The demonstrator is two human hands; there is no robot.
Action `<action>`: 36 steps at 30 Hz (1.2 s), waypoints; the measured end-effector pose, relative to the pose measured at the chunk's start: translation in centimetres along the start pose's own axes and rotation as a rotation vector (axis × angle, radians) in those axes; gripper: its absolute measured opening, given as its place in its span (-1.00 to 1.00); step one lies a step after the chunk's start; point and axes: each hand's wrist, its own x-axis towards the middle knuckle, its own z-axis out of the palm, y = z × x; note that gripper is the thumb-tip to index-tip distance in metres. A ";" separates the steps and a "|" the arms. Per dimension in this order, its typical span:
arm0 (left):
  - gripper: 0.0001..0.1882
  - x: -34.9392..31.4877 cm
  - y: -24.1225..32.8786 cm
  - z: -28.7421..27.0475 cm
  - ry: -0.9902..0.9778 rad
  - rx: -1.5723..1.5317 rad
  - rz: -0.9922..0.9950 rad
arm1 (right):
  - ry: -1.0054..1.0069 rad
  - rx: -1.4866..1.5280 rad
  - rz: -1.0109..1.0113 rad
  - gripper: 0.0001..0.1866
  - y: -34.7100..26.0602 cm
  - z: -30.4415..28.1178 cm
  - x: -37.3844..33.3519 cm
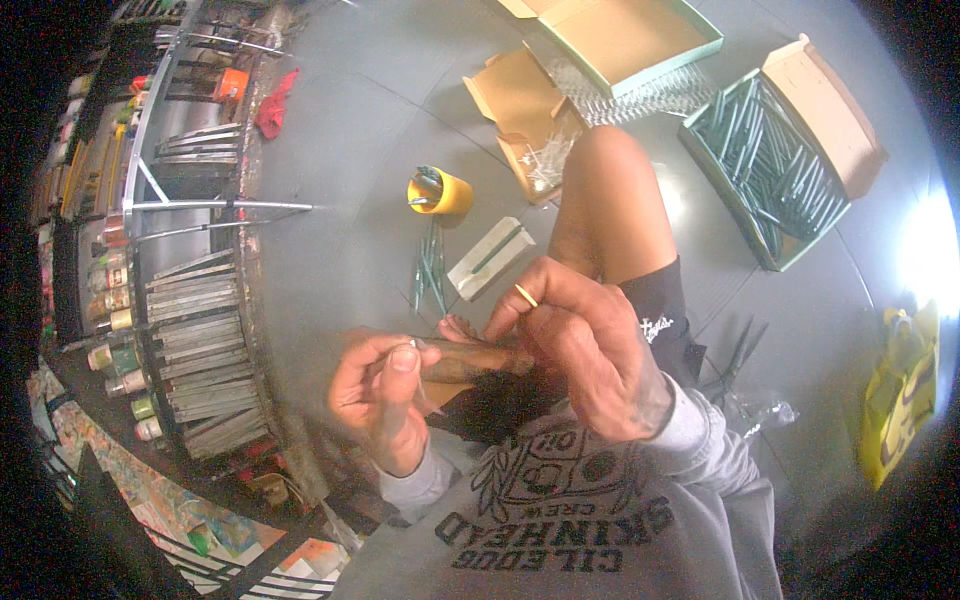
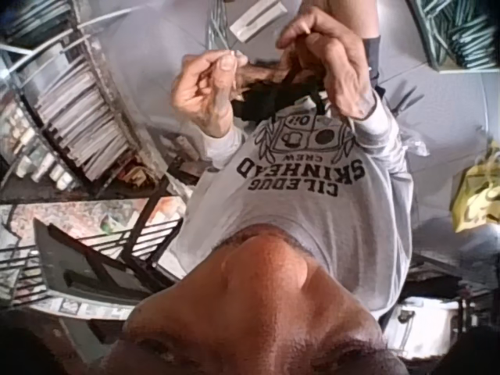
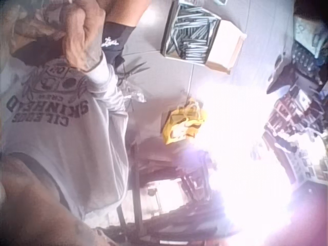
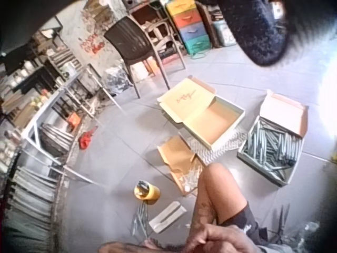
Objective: The person inserts a white wick into a green tube, wraps a small piece of plastic around the top by hand, and secures it.
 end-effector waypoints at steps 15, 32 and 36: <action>-0.85 0.0 -0.7 1.4 0.224 -0.127 0.062 | 0.039 -0.116 -0.610 -0.80 4.3 2.2 1.9; -0.81 0.2 -0.3 2.3 0.366 0.025 0.271 | 0.173 -0.072 -0.375 -0.85 5.1 5.0 1.2; -0.83 0.0 0.0 2.2 0.360 -0.030 0.262 | 0.148 -0.302 -0.540 -0.84 5.3 4.8 1.3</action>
